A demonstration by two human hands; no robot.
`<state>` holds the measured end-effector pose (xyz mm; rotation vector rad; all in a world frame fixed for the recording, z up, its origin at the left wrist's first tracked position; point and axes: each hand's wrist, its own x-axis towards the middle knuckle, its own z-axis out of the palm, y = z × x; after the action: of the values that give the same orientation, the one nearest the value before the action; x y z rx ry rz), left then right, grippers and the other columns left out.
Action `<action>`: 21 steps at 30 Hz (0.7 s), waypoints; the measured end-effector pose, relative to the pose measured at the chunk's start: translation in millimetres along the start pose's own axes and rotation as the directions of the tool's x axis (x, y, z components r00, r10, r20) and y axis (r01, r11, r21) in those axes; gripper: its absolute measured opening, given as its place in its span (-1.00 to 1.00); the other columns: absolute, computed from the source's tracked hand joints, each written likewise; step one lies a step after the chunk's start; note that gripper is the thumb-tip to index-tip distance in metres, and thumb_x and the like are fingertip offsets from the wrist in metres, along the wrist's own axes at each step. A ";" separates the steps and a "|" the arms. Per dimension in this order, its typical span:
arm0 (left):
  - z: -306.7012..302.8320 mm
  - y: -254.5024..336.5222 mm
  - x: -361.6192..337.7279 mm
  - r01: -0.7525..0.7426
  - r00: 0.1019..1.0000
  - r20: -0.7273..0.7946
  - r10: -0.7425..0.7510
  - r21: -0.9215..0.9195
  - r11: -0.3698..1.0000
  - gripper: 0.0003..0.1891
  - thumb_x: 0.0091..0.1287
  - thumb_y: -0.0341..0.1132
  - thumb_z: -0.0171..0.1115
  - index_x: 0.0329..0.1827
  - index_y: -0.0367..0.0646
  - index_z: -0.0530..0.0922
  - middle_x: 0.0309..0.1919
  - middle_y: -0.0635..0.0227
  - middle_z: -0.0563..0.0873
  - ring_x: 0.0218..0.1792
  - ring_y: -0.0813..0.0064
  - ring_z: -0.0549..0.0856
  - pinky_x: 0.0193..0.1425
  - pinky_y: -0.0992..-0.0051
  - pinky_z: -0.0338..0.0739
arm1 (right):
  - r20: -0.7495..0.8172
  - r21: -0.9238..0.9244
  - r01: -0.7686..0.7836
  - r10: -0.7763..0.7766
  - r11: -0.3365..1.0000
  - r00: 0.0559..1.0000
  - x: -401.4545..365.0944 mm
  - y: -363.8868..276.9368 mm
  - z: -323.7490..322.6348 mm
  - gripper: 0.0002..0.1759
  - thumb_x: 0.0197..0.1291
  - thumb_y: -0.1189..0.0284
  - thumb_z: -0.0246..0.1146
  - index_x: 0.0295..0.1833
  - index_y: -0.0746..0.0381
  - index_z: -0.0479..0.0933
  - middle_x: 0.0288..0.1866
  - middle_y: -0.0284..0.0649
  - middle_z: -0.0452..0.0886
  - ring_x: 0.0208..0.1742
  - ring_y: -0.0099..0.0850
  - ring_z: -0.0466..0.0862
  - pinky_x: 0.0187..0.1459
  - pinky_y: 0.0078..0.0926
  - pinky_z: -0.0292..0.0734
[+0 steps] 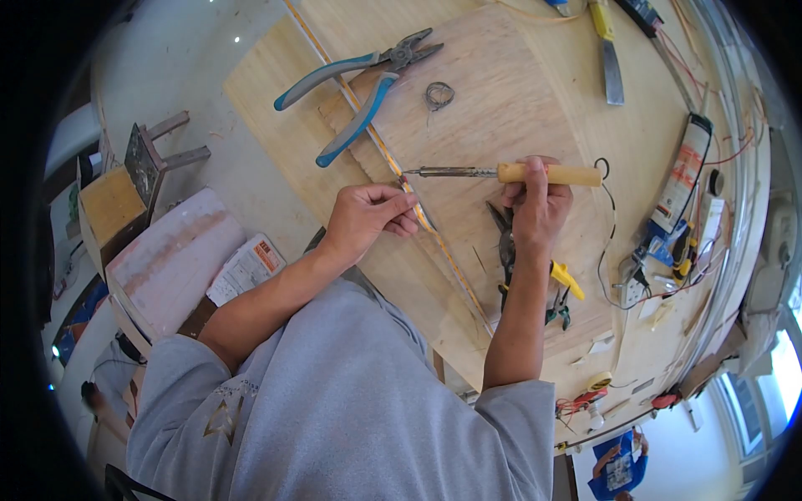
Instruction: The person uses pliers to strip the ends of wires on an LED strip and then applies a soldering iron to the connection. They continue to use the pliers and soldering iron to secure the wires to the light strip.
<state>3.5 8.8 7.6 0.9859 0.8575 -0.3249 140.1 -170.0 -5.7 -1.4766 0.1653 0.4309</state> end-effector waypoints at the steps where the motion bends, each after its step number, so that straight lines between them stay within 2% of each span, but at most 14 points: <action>1: 0.2 0.2 -0.1 -0.003 1.000 -0.001 0.003 -0.003 1.000 -0.78 0.34 -0.33 0.24 -0.30 -0.37 0.64 -0.46 0.25 0.71 -0.47 0.54 0.73 -0.37 0.62 0.66 | 0.000 0.004 0.002 -0.002 1.000 1.000 0.1 0.2 0.0 -0.74 0.35 0.28 0.15 -0.24 0.28 0.50 -0.62 -0.32 0.48 -0.67 -0.61 0.42 -0.62 -0.70 0.27; 13: -1.5 -3.3 -0.7 -0.029 1.000 0.009 0.029 -0.012 1.000 -0.81 0.33 -0.35 0.25 -0.25 -0.37 0.64 -0.44 0.25 0.71 -0.45 0.51 0.72 -0.35 0.59 0.66 | 0.007 -0.018 0.017 -0.017 1.000 1.000 0.0 0.5 -0.5 -0.74 0.35 0.28 0.14 -0.24 0.28 0.50 -0.61 -0.33 0.48 -0.67 -0.61 0.42 -0.63 -0.71 0.26; 21: -1.3 -0.2 0.3 0.018 1.000 -0.006 -0.018 0.005 1.000 -0.80 0.32 -0.34 0.26 -0.27 -0.36 0.65 -0.45 0.27 0.71 -0.48 0.54 0.72 -0.38 0.61 0.65 | -0.003 -0.007 -0.003 0.003 1.000 1.000 -0.3 -0.3 0.8 -0.74 0.35 0.28 0.14 -0.24 0.29 0.50 -0.60 -0.31 0.49 -0.67 -0.61 0.42 -0.63 -0.70 0.28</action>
<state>2.9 9.8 6.9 0.9847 0.8721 -0.3392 139.8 -169.2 -5.2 -1.4839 0.1685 0.4327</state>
